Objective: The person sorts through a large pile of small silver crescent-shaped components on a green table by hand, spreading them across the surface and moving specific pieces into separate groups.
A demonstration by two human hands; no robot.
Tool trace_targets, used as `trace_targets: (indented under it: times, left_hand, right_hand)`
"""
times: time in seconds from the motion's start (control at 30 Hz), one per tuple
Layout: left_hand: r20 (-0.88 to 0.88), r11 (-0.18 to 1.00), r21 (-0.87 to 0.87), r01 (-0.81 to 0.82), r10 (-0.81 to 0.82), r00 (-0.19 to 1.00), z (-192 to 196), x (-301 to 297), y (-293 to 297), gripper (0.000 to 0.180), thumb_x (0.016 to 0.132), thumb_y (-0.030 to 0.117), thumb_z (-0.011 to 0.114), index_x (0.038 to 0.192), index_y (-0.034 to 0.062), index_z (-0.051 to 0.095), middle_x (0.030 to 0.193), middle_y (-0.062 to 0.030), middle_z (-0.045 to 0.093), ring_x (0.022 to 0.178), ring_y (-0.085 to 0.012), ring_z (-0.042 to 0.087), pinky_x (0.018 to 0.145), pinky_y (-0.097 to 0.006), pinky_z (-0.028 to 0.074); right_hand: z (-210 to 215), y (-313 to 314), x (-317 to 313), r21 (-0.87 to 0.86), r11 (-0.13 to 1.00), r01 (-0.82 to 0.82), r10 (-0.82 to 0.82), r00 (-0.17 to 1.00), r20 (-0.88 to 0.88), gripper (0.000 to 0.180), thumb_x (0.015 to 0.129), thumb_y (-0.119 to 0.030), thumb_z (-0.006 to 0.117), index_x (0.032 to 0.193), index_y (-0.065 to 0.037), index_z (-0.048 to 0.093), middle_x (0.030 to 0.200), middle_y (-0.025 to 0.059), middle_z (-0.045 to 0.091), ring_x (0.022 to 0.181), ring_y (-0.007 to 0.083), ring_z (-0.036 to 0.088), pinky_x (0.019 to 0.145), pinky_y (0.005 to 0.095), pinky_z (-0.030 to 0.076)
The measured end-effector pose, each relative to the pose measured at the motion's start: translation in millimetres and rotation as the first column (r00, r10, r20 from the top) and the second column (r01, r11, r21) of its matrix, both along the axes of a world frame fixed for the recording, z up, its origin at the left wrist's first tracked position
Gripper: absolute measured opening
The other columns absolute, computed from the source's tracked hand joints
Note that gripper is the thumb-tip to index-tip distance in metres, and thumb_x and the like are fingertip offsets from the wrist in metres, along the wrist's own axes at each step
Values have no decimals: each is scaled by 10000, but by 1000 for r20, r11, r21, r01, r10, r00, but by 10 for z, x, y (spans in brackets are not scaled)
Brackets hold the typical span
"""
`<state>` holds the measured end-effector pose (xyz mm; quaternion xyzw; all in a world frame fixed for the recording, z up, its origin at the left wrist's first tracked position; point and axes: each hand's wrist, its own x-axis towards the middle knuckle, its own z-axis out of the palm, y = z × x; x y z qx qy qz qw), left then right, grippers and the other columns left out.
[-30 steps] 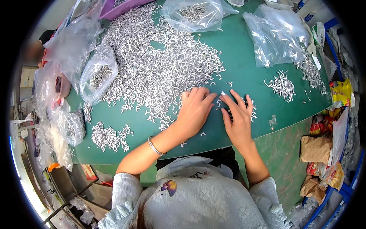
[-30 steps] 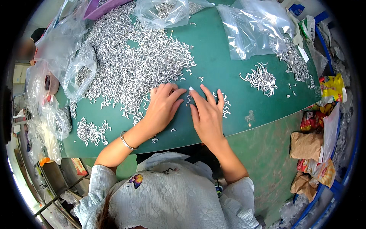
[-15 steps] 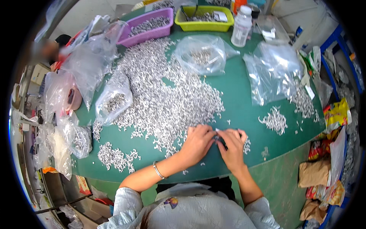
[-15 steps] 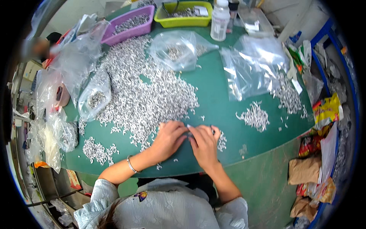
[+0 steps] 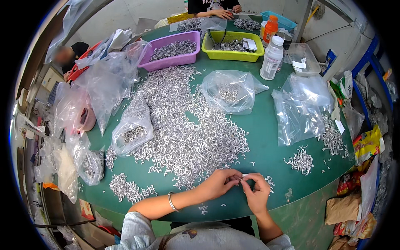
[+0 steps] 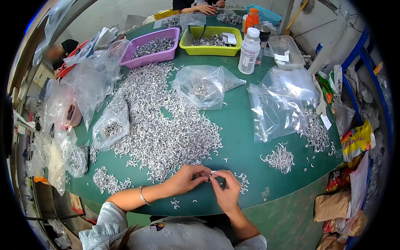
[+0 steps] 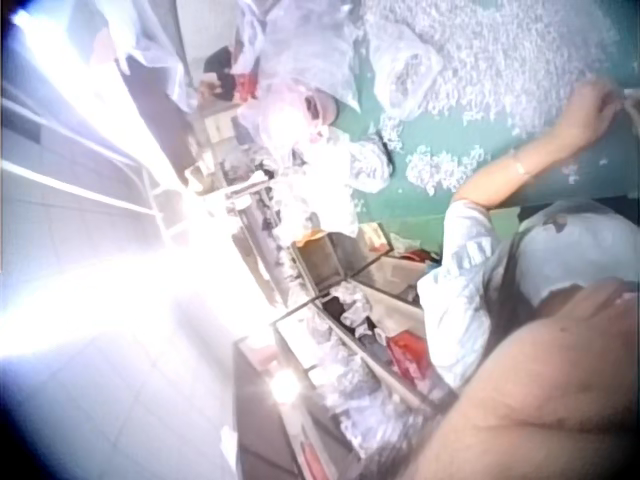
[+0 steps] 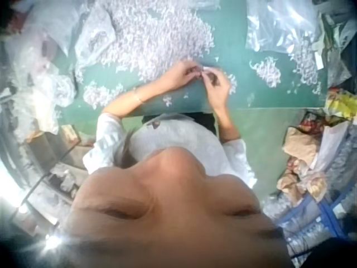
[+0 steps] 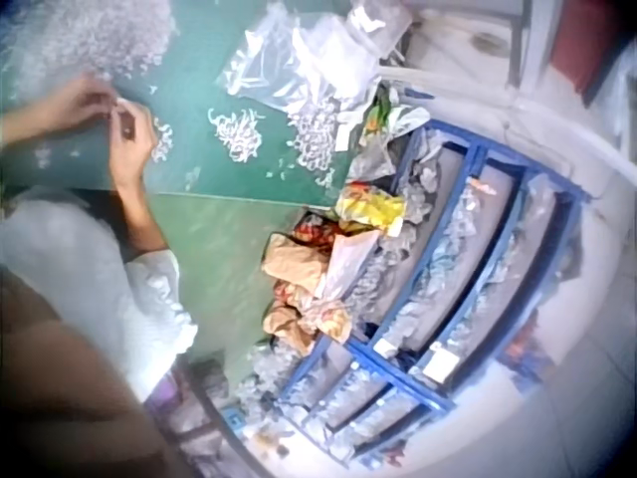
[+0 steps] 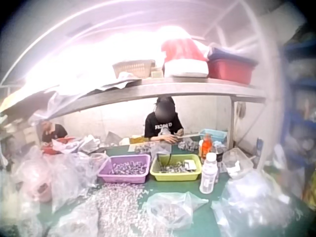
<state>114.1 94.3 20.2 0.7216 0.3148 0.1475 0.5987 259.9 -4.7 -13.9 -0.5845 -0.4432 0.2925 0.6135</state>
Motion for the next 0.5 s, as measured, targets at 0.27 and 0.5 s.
trace_targets:
  times: [0.27, 0.5]
  left_hand:
    - [-8, 972, -236, 4, -6, 1000, -1, -45, 64, 149, 898, 32, 670, 1037, -20, 676, 858, -67, 706, 755, -82, 644, 662, -241, 518]
    - [-87, 953, -283, 110, -140, 986, 108, -92, 138, 110, 891, 26, 680, 984, -33, 684, 850, -67, 707, 752, -85, 653, 679, -244, 532]
  right_hand:
    - [-27, 4, -65, -32, 999, -18, 11, 976, -220, 262, 769, 159, 676, 1006, 51, 646, 942, 115, 670, 841, 155, 631, 766, 268, 498]
    - [200, -34, -41, -65, 992, -108, 111, 993, 35, 282, 772, 157, 668, 1032, 49, 650, 930, 132, 675, 813, 182, 649, 726, 273, 520]
